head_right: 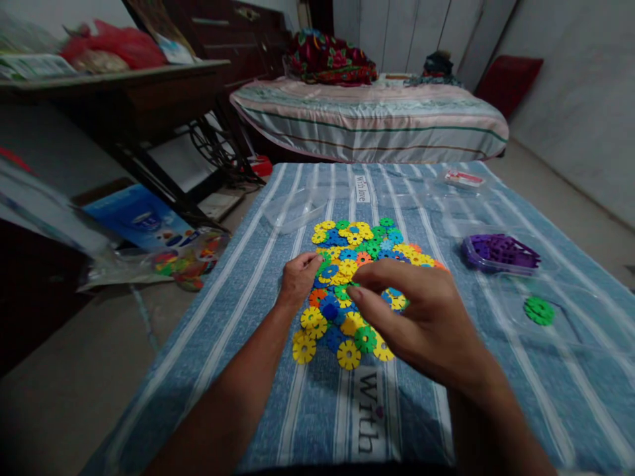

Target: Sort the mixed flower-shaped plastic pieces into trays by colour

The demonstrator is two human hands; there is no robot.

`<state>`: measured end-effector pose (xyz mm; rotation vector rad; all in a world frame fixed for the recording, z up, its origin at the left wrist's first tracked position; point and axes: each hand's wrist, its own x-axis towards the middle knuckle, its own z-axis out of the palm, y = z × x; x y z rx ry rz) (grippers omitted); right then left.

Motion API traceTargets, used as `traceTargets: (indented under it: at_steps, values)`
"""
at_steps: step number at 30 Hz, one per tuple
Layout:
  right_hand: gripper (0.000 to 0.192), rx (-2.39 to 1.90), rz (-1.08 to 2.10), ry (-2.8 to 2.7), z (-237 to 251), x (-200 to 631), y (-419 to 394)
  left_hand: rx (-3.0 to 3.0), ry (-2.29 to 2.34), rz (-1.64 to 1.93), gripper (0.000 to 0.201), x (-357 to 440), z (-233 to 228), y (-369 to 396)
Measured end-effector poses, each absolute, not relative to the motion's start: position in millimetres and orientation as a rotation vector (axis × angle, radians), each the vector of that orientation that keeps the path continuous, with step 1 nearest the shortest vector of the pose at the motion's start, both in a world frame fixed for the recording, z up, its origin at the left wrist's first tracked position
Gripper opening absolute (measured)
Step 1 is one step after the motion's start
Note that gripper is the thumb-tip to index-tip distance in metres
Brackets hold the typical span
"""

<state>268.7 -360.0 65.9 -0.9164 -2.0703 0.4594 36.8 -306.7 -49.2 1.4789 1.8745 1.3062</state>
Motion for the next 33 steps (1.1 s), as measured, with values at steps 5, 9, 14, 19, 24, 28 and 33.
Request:
traceTargets:
  at_steps: [5, 9, 14, 19, 24, 28, 33]
  values:
    - [0.012, -1.355, 0.112, -2.436, -1, 243, -325, 1.516, 1.864, 1.297, 0.026, 34, -50, -306]
    - [0.007, -1.437, 0.0, -2.427, -38, 233, -313, 1.54, 1.884, 1.274, 0.026, 33, -53, -304]
    - [0.013, -1.273, -0.041, -2.315, -54, 237, -310, 1.561, 1.903, 1.248, 0.029, 32, -55, -303]
    - [0.021, -1.147, -0.011, -2.254, -59, 244, -310, 1.579, 1.94, 1.213, 0.03, 31, -54, -303]
    - [0.013, -1.25, -0.062, -2.287, -56, 237, -309, 1.595, 1.923, 1.218, 0.031, 30, -52, -303]
    - [0.006, -1.27, -0.071, -2.265, -60, 233, -309, 1.583, 1.913, 1.223, 0.033, 30, -51, -303]
    - [0.01, -1.117, -0.046, -2.158, -64, 240, -310, 1.587, 1.942, 1.199, 0.036, 30, -51, -303]
